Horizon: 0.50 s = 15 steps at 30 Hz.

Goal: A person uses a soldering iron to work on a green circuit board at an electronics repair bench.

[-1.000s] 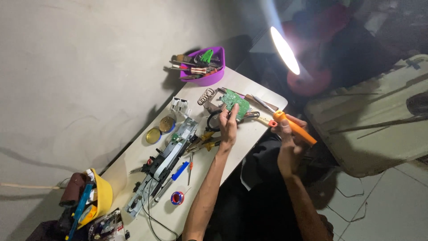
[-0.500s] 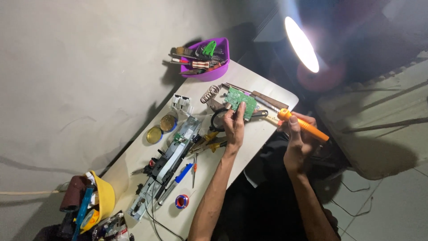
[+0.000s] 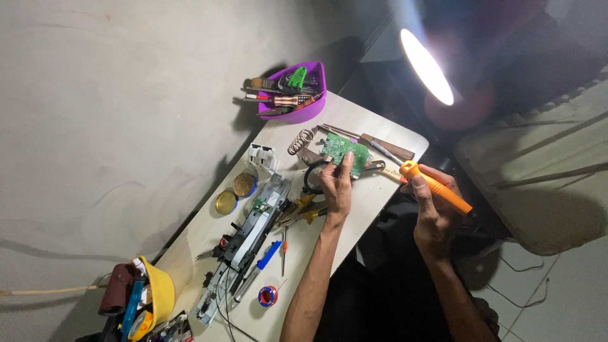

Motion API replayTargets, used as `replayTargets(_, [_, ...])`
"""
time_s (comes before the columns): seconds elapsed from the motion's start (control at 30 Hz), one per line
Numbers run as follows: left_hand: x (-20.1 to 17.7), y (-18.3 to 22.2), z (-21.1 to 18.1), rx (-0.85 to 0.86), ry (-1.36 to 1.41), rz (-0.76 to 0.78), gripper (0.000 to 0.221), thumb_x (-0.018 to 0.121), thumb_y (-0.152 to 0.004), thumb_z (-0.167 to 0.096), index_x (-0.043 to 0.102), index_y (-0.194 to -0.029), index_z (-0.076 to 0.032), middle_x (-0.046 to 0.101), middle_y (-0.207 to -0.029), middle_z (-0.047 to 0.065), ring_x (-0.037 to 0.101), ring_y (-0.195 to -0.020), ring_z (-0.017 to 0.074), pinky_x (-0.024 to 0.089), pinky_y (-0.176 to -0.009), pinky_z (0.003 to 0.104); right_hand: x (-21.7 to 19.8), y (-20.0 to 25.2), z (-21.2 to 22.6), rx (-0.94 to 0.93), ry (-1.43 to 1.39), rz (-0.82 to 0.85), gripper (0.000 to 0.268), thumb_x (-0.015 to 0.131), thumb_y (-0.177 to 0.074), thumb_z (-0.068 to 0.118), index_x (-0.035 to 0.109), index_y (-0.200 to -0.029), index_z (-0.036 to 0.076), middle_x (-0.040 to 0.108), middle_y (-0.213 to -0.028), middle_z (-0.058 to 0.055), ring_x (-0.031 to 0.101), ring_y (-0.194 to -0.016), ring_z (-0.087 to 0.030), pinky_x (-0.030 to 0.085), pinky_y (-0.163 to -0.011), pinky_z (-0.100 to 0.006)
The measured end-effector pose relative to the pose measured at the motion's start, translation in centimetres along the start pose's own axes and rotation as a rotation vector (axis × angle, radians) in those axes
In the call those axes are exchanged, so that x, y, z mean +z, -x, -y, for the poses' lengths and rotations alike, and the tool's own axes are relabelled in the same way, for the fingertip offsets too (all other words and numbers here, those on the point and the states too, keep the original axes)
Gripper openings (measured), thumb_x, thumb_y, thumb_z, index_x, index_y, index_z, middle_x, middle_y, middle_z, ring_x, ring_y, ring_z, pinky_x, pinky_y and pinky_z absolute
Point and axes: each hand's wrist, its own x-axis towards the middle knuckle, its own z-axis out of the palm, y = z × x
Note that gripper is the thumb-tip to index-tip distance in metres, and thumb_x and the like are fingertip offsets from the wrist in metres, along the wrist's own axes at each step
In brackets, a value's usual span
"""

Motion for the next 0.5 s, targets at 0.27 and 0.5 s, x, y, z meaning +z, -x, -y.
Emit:
replayTargets(0.27, [0.0,-0.2,2.4,-0.023,0.082,-0.009,0.027,0.070,-0.098,-0.022,0.075,-0.074,-0.010,0.066,-0.063,-0.001,0.054,-0.063,0.0031,0.047,-0.069,0.025,-0.2,0.2,-0.5,-0.040,0.056,0.072,0.027,0.072,-0.099,0.010,0.066,-0.119,-0.007,0.067,-0.090,-0.024,0.066,-0.071,-0.022,0.060,-0.073,-0.035])
replayTargets(0.5, [-0.1,-0.6,6.1,-0.019,0.117,-0.025,0.019,0.070,-0.100,-0.022,0.078,-0.088,-0.008,0.073,-0.074,0.008,0.061,-0.071,0.0068,0.051,-0.077,0.030,-0.2,0.1,-0.8,-0.028,0.048,0.054,0.028,0.072,-0.099,0.013,0.066,-0.119,-0.006,0.066,-0.087,-0.020,0.065,-0.069,-0.019,0.059,-0.071,-0.033])
